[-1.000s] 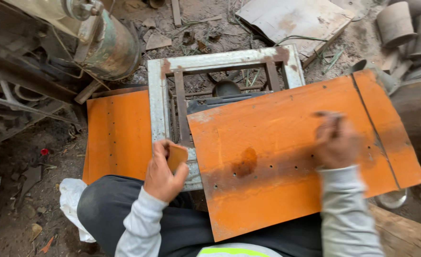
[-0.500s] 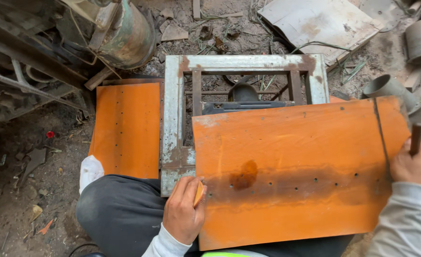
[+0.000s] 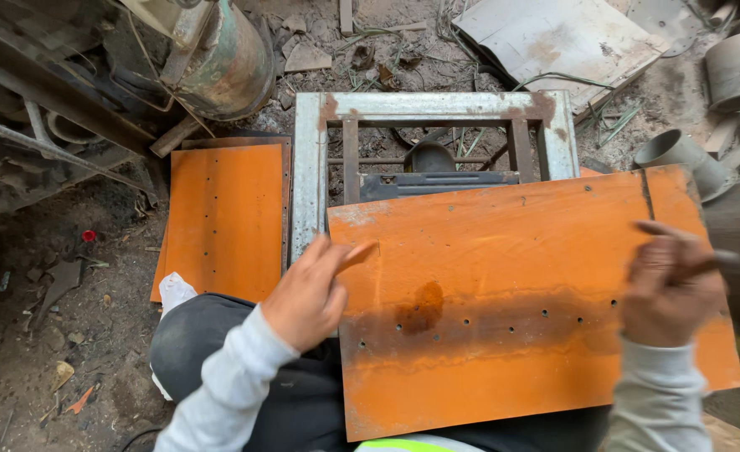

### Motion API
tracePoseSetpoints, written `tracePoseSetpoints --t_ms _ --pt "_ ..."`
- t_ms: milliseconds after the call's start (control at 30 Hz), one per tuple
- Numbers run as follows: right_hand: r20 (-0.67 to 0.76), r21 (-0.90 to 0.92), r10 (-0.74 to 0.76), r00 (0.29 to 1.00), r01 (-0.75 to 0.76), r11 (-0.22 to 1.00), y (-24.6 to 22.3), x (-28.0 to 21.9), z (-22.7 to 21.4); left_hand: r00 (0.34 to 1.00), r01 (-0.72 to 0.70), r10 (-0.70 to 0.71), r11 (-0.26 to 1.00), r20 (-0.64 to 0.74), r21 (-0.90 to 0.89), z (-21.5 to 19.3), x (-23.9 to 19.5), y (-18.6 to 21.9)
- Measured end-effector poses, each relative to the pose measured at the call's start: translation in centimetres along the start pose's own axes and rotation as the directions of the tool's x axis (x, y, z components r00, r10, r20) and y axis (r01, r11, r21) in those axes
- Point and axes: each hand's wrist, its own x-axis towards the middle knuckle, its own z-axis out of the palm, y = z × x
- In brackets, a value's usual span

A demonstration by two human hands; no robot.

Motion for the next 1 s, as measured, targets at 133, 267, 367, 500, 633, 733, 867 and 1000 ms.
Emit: tracePoseSetpoints --t_ms 133,267,367,500,633,733,867,1000 --pt "0.278 0.171 -0.221 0.935 0.179 0.969 -5.7 -2.4 5.6 0.960 -0.259 0.256 0.966 0.116 0.009 1.5 5.2 -0.9" --pt "0.440 0.103 -0.221 0.871 0.195 0.975 -8.6 -3.3 11.3 0.934 -0.179 0.180 0.983 0.309 -0.032 3.6 10.8 -2.2" --pt "0.369 0.030 -0.245 0.897 0.252 0.967 -8.0 -3.4 14.0 0.969 -0.233 0.233 0.972 0.085 -0.007 5.1 12.0 -3.7" --pt "0.241 -0.040 -0.334 0.911 0.353 0.935 -5.9 -4.5 14.1 0.940 -0.264 0.311 0.923 -0.141 0.279 4.6 11.8 -5.9" --pt "0.268 0.269 -0.041 0.963 -0.034 0.963 -5.7 -5.3 11.5 0.992 -0.128 0.125 0.984 0.037 0.123 3.0 11.9 -7.6" --pt "0.285 0.582 -0.205 0.937 0.001 0.813 -6.8 -4.5 10.7 0.979 -0.200 0.195 0.976 0.063 0.084 2.5 12.0 -7.6" --pt "0.287 0.432 0.018 0.958 -0.146 0.890 -6.6 -4.3 13.1 0.977 -0.167 0.148 0.978 0.152 0.125 1.9 12.6 -6.5" --pt "0.232 0.189 -0.256 0.939 0.214 0.958 -6.6 -4.2 17.4 0.981 -0.160 0.135 0.969 0.137 0.190 2.0 12.8 -6.0"
